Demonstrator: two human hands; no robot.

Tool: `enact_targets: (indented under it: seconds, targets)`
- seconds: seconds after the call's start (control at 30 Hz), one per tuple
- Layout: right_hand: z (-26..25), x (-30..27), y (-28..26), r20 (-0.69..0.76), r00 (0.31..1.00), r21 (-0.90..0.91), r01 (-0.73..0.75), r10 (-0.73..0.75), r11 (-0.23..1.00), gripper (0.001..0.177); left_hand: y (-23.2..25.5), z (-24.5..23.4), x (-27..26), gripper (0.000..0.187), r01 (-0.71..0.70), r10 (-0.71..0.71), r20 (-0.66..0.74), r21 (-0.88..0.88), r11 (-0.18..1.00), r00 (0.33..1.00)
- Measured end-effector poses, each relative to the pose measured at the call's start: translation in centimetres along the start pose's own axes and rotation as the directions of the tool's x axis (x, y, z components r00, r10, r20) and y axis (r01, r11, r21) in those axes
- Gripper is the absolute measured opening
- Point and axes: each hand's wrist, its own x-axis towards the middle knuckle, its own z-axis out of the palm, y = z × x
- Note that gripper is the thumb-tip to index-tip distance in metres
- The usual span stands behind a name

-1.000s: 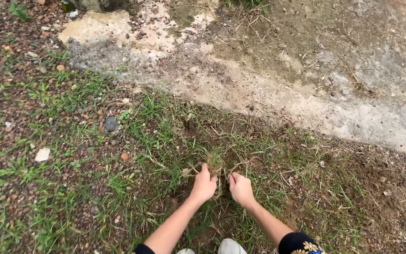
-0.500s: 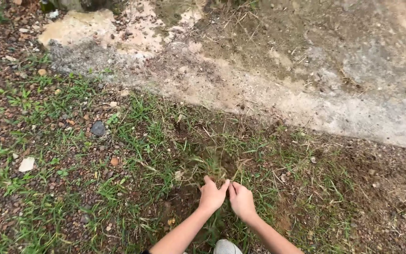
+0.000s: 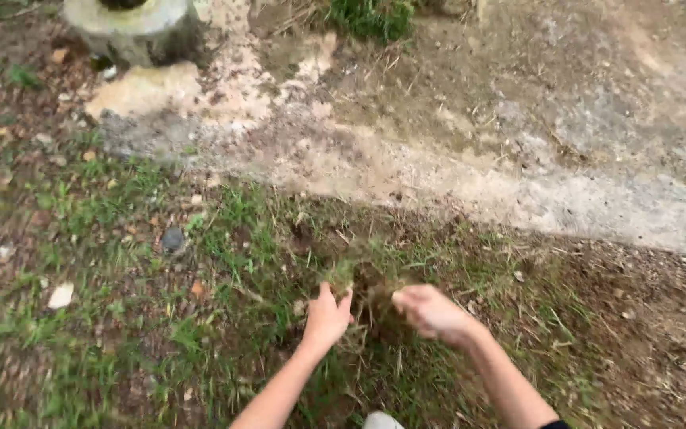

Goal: The person is manually pulling weeds and grass from the soil next to a concrete walkway.

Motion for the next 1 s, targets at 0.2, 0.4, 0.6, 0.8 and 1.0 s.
enact_targets:
  seconds: [0.2, 0.4, 0.6, 0.8, 1.0]
  targets:
    - [-2.6, 11.1, 9.5, 0.13, 0.989, -0.506, 0.122, -0.064, 0.854, 0.032, 0.9, 0.4, -1.9, 0.075, 0.007, -0.007, 0.025, 0.015, 1.0, 1.0]
    - [-0.1, 10.9, 9.5, -0.08, 0.965, -0.709, 0.122, -0.252, 0.694, 0.029, -2.3, 2.5, 1.6, 0.07, 0.019, -0.019, -0.005, 0.051, 0.998, 1.0]
    - [-0.9, 9.6, 8.7, -0.015, 0.996, -0.65, 0.057, -0.087, 0.758, 0.035, -1.4, 2.0, -0.1, 0.069, 0.032, -0.033, -0.011, -0.049, 0.998, 0.999]
    - [0.4, 4.7, 4.6, -0.041, 0.994, -0.665, 0.045, -0.097, 0.745, 0.047, -1.6, 1.3, 1.2, 0.072, 0.028, -0.028, -0.01, -0.008, 1.0, 1.0]
    - [0.1, 4.6, 3.4, 0.121, 0.991, 0.091, 0.039, -0.05, 0.995, 0.031, -1.5, 1.6, 1.1, 0.073, 0.075, -0.075, 0.002, -0.036, 0.997, 0.997]
